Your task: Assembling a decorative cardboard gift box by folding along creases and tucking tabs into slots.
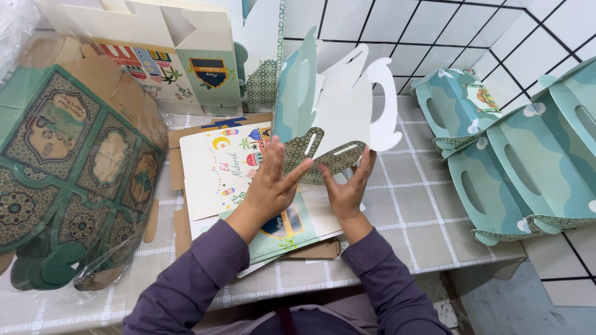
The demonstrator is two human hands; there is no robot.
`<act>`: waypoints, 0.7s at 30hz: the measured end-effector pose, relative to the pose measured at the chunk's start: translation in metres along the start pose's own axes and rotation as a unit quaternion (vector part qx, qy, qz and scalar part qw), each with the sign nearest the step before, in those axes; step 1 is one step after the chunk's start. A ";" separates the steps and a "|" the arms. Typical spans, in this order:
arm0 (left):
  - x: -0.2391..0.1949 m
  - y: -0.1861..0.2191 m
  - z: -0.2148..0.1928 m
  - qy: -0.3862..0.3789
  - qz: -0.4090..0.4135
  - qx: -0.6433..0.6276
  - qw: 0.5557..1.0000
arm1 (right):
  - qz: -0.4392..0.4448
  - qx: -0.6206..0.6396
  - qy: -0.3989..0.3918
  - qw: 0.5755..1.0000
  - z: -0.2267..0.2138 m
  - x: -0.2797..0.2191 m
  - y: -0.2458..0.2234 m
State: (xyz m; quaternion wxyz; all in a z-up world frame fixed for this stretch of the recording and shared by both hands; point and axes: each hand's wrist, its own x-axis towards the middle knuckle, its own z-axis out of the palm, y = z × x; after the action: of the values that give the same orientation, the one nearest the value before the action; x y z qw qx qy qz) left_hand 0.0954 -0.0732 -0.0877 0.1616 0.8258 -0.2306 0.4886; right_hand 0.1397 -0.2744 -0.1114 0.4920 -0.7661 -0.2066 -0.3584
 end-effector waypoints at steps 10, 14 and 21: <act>-0.003 0.004 -0.008 0.041 -0.110 -0.083 0.990 | -0.080 0.001 -0.087 0.993 0.011 0.011 -0.012; 0.003 0.011 -0.017 0.013 -0.161 -0.123 0.979 | -0.086 -0.009 -0.079 0.993 0.014 0.009 -0.011; -0.001 0.013 -0.015 -0.042 -0.251 -0.157 0.954 | -0.075 -0.005 -0.071 0.995 0.016 0.005 -0.007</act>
State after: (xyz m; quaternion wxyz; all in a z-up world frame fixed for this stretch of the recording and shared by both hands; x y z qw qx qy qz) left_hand 0.0769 -0.0763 -0.0810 0.3966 0.8412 -0.0965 0.3547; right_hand 0.1437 -0.2572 -0.1080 0.4440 -0.7742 -0.2963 -0.3401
